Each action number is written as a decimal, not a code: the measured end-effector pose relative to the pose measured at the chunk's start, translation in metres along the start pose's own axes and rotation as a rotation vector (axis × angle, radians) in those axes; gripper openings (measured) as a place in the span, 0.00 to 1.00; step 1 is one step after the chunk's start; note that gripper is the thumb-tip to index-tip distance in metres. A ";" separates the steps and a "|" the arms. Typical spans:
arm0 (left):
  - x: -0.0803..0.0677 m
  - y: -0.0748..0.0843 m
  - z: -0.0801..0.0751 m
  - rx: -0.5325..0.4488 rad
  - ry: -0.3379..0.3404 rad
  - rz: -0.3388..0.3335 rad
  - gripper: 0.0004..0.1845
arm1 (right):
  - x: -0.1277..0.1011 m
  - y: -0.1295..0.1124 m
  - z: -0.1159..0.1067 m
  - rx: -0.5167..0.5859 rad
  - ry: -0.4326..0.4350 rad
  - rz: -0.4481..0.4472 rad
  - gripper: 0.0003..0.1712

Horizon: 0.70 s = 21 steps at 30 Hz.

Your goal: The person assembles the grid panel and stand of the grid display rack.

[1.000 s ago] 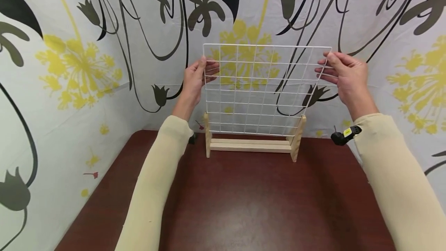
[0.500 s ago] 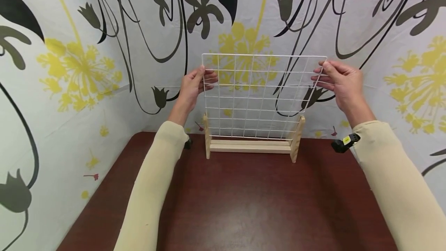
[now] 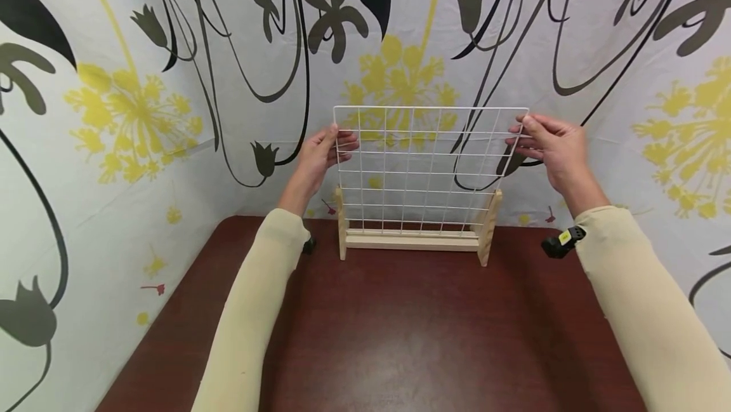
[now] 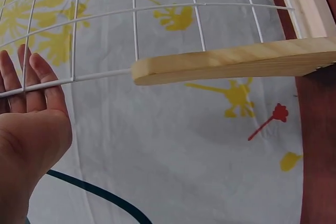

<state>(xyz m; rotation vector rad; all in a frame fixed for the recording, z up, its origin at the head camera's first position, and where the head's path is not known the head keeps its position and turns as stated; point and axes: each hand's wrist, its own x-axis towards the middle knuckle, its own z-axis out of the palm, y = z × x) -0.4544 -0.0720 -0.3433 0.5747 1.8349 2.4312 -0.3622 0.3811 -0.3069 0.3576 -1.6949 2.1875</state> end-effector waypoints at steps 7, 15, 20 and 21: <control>0.001 -0.009 -0.005 -0.017 0.009 -0.043 0.21 | -0.002 0.006 0.001 0.023 -0.011 0.018 0.14; 0.002 -0.018 -0.001 -0.010 0.007 0.016 0.20 | -0.014 0.006 0.008 -0.007 0.073 0.011 0.14; 0.003 -0.023 0.000 0.036 0.039 0.089 0.20 | -0.016 0.011 0.017 0.000 0.136 -0.007 0.13; 0.002 -0.023 0.000 0.040 0.043 0.093 0.20 | -0.015 0.013 0.018 0.009 0.147 -0.008 0.12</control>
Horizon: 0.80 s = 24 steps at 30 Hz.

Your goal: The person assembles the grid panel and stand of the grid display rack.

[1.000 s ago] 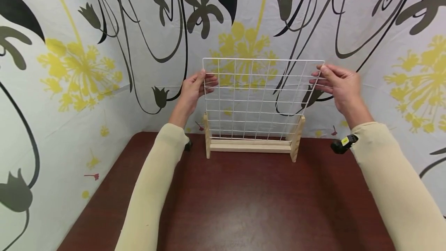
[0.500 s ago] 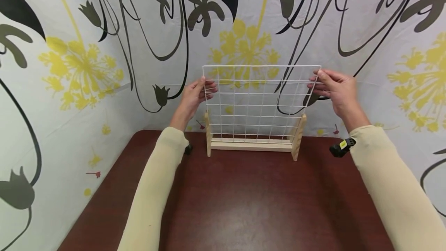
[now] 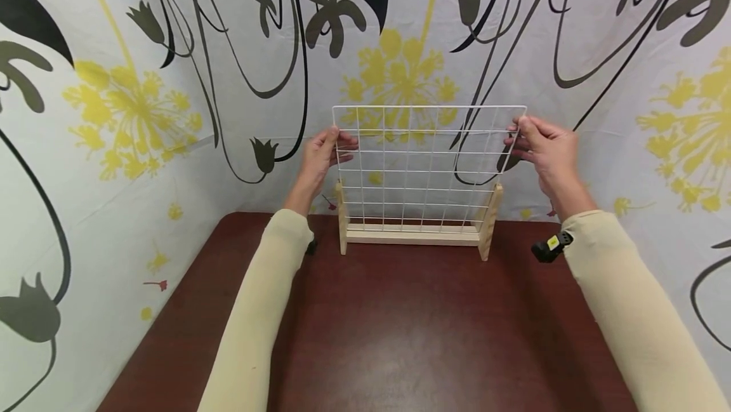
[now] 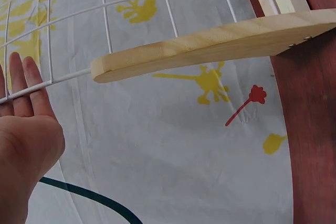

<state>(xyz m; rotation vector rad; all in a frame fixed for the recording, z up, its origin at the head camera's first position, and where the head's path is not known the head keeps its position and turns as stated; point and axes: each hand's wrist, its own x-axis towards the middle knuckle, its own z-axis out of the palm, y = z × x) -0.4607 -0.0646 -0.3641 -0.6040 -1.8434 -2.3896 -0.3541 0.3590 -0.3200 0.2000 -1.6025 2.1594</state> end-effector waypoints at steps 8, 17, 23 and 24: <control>-0.003 0.010 0.003 0.007 0.023 0.017 0.19 | 0.004 0.011 0.005 -0.012 0.110 -0.001 0.12; -0.003 0.004 0.001 0.022 0.037 0.024 0.20 | -0.003 0.015 0.011 -0.044 0.204 -0.010 0.19; -0.007 -0.006 0.000 0.053 0.050 0.029 0.20 | -0.010 0.018 0.014 -0.020 0.224 -0.042 0.18; -0.008 -0.006 0.001 0.060 0.049 0.039 0.20 | -0.011 0.019 0.014 -0.013 0.230 -0.052 0.18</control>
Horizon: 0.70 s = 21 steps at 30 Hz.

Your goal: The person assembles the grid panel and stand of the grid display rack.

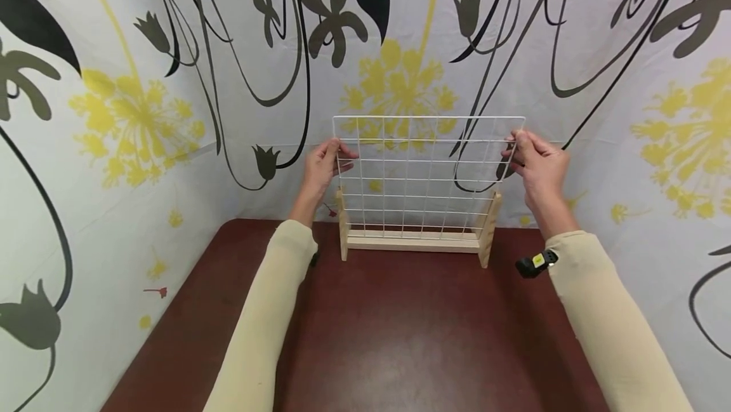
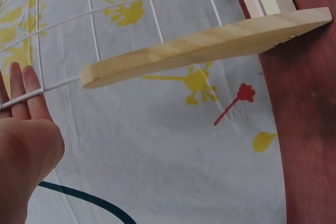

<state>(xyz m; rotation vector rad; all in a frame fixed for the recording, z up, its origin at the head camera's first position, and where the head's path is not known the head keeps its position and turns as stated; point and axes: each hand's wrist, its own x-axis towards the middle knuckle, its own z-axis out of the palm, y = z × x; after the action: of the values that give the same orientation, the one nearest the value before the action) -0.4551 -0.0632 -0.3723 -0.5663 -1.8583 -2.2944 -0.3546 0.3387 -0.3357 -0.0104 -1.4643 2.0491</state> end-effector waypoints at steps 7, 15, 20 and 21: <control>-0.004 -0.004 0.008 0.074 -0.010 0.025 0.25 | -0.008 0.005 -0.004 -0.189 0.051 -0.160 0.16; -0.006 -0.005 0.016 0.153 -0.009 0.040 0.27 | -0.010 0.008 -0.012 -0.158 0.060 -0.206 0.16; -0.006 -0.004 0.017 0.262 0.034 0.074 0.26 | -0.015 0.007 -0.022 -0.208 -0.052 -0.132 0.24; -0.006 -0.004 0.017 0.287 0.038 0.082 0.26 | -0.018 0.006 -0.025 -0.263 -0.086 -0.109 0.27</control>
<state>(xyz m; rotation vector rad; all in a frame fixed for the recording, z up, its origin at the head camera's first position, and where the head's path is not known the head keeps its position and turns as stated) -0.4473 -0.0463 -0.3755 -0.5411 -2.0544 -1.9268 -0.3345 0.3501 -0.3567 0.0508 -1.7398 1.7782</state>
